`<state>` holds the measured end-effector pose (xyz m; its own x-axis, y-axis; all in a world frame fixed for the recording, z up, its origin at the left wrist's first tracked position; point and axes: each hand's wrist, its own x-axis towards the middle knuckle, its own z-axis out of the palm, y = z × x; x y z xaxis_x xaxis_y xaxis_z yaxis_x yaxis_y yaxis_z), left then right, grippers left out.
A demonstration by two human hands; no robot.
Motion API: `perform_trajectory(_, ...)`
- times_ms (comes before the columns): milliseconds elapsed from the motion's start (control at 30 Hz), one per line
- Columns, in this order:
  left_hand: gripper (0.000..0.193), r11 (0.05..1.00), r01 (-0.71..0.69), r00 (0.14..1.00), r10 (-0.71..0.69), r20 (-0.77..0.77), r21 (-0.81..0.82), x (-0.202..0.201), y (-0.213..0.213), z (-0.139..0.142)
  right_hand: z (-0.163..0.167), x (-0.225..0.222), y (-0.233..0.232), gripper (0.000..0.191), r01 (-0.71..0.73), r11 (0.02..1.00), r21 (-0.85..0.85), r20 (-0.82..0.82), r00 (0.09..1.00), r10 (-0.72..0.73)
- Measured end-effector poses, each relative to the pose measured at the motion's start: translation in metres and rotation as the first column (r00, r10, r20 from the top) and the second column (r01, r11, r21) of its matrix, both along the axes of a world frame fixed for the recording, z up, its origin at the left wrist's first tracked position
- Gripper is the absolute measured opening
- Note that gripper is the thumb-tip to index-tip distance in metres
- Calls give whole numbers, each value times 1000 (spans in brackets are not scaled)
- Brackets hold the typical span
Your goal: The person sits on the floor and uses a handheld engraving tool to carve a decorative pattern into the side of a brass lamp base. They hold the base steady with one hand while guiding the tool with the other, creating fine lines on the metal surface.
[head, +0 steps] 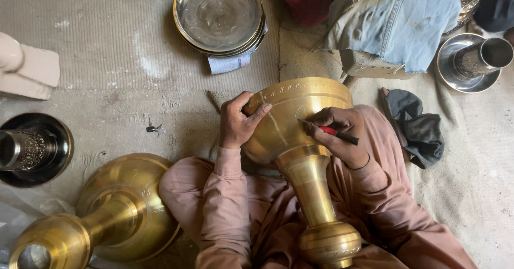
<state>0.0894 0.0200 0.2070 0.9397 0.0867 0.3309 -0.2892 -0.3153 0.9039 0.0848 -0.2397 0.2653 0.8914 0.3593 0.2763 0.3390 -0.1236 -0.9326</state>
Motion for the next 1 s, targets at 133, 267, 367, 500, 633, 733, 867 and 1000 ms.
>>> perform_trajectory(133, 47, 1000, 3, 1000, -2, -7, 19, 1, 0, 0, -3, -18, 13, 3, 172, 985, -23, 55, 984, -170)
perform_trajectory(267, 46, 1000, 2, 1000, -2, 12, 9, 0, 0, -1, -7, -32, 25, 8, 200, 976, 82, 38, 978, -204)
perform_trajectory(367, 45, 1000, -2, 1000, 2, -2, -12, -1, 0, 0, -6, -28, 24, 11, 165, 985, 41, 68, 984, -168)
perform_trajectory(500, 43, 1000, 10, 1000, -10, 3, -23, -2, 0, 4, -1, -25, 19, 10, 75, 997, 26, 63, 995, -76)
perform_trajectory(633, 43, 1000, 2, 1000, -2, 5, -16, -2, 0, 6, -3, -22, 16, 12, 62, 997, -36, 131, 990, -57)
perform_trajectory(733, 42, 1000, 1, 1000, -1, -21, -11, -1, 0, 6, -5, -17, 11, 13, 28, 995, -91, 200, 980, -9)
perform_trajectory(867, 42, 1000, 2, 1000, -2, -7, 3, -2, 1, 4, -7, -10, 6, 11, -35, 994, -102, 225, 973, 57)
perform_trajectory(1000, 43, 1000, 0, 1000, 0, 1, 19, -2, 2, 2, -5, -10, 1, 11, -86, 985, -150, 170, 979, 111)
